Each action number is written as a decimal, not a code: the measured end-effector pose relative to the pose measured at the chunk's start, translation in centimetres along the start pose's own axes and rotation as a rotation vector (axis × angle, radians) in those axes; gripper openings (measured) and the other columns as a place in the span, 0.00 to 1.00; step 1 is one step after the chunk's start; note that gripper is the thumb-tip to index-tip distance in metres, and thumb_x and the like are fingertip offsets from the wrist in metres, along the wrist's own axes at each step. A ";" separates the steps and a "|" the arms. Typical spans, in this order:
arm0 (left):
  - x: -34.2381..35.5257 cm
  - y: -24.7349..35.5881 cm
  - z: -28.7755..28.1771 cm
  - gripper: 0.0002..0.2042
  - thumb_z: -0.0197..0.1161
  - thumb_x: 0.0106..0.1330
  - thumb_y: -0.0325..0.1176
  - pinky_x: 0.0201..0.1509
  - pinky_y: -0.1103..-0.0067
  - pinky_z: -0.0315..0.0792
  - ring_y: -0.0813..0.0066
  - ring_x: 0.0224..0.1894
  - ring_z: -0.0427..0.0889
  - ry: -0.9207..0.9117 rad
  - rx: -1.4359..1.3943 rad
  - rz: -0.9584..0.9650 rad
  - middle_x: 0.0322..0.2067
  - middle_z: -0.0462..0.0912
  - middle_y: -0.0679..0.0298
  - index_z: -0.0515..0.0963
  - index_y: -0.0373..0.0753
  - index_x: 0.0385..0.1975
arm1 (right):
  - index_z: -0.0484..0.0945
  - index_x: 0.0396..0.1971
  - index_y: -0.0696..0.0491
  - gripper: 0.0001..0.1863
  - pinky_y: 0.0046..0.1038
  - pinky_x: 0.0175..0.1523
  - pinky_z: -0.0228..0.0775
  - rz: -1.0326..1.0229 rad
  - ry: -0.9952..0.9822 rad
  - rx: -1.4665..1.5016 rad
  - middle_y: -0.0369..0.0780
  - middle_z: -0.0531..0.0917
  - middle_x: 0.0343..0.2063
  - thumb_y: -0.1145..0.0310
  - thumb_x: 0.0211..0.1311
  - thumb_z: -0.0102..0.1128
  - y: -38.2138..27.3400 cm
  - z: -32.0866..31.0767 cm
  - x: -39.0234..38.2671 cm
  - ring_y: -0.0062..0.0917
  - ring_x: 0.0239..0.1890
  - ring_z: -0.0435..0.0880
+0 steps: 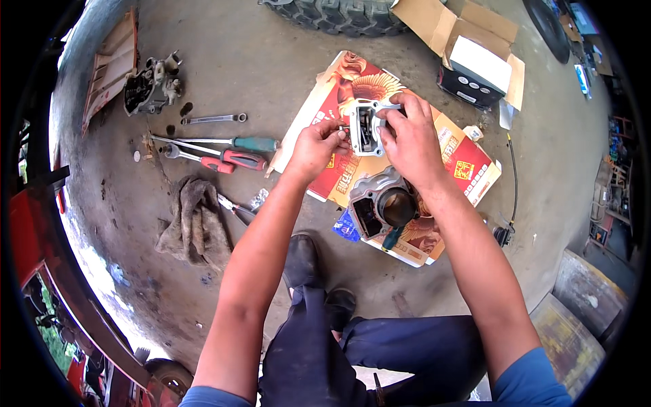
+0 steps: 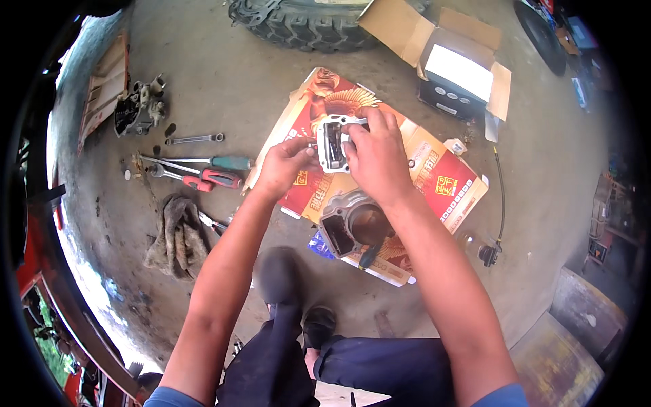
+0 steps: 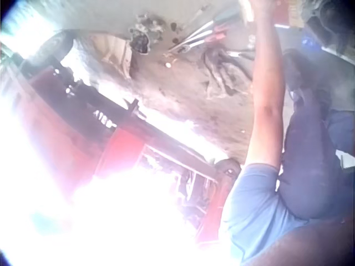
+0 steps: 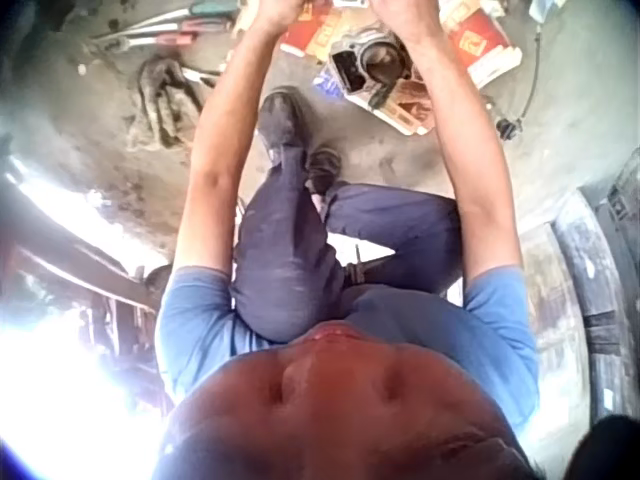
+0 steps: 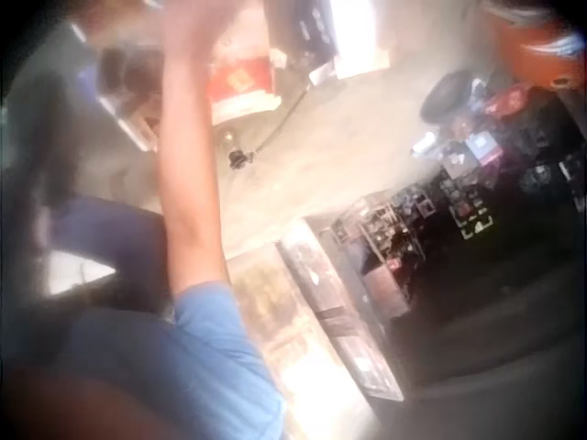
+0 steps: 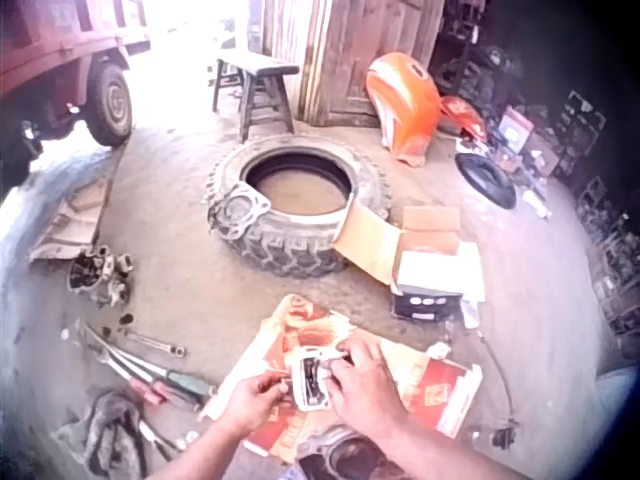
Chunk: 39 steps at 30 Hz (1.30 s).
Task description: The person unboxes engine gaskets, wipes parts with a cloth, and assembles the engine cylinder block and head components by hand and using a screwdriver.
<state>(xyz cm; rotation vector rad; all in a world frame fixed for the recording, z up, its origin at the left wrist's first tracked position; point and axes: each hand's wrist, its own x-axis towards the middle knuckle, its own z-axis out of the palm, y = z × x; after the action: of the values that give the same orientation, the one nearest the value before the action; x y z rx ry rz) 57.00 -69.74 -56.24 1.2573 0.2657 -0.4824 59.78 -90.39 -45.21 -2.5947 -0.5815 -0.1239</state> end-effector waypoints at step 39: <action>-0.2 0.9 0.1 0.19 0.59 0.75 0.25 0.52 0.74 0.84 0.71 0.45 0.87 0.017 0.092 -0.044 0.49 0.86 0.54 0.75 0.25 0.63 | 0.90 0.33 0.55 0.11 0.39 0.60 0.77 -0.619 -0.596 -0.520 0.44 0.85 0.49 0.69 0.58 0.60 1.0 0.8 8.2 0.37 0.55 0.81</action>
<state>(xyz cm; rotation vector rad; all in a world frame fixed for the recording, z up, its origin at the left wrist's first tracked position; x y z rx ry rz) 57.29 -69.57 -55.42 1.3478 0.2888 -0.5263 67.62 -87.69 -44.81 -2.8225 -1.7598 0.3617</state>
